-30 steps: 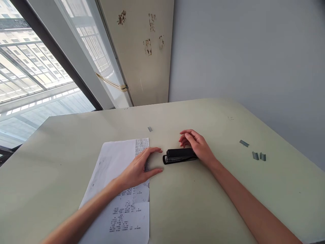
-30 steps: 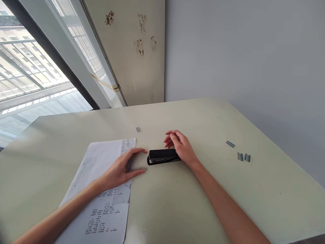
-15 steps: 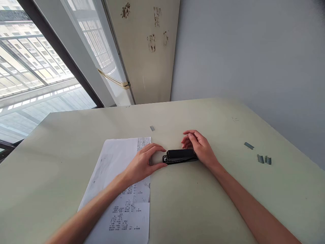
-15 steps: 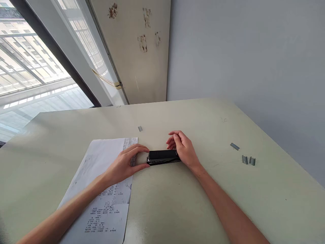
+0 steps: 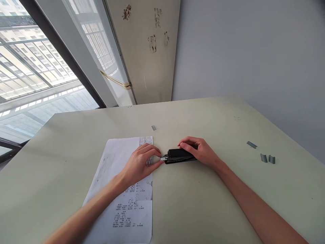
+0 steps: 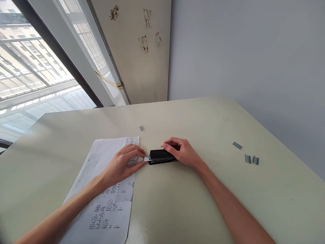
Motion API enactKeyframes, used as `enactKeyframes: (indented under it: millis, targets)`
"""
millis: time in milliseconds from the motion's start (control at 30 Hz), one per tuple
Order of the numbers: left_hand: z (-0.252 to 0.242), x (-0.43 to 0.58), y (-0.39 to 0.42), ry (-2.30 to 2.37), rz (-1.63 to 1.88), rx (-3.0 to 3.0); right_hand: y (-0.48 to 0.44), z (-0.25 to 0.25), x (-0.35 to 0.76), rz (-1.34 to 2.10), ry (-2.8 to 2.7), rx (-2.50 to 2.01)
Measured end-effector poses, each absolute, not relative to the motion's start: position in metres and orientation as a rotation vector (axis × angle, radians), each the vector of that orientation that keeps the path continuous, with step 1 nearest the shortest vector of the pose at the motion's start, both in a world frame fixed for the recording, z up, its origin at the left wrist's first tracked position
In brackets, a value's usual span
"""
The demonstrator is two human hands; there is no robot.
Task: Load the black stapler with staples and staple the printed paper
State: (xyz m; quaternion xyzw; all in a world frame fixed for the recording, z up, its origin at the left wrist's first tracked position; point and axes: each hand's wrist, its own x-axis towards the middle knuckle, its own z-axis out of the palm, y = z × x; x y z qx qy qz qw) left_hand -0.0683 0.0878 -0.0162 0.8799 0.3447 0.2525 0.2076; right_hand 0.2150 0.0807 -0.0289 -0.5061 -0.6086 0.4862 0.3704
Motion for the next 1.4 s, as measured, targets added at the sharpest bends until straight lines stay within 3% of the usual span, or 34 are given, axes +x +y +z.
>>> enactKeyframes:
  millis: [667, 967, 1133, 1400]
  targets:
    - [-0.004, -0.1, 0.096, 0.83, 0.514, 2.635, 0.083, -0.029, 0.215, 1.254, -1.529, -1.283]
    - [-0.009, -0.097, 0.176, 1.158, 0.581, 2.774, 0.083, -0.029, 0.214, 1.284, -1.522, -1.275]
    - [-0.015, -0.081, 0.218, 1.113, 0.473, 2.643, 0.084, -0.029, 0.214, 1.275, -1.544, -1.268]
    - [-0.017, -0.079, 0.22, 1.136, 0.568, 2.511, 0.086, -0.03, 0.215, 1.241, -1.588, -1.267]
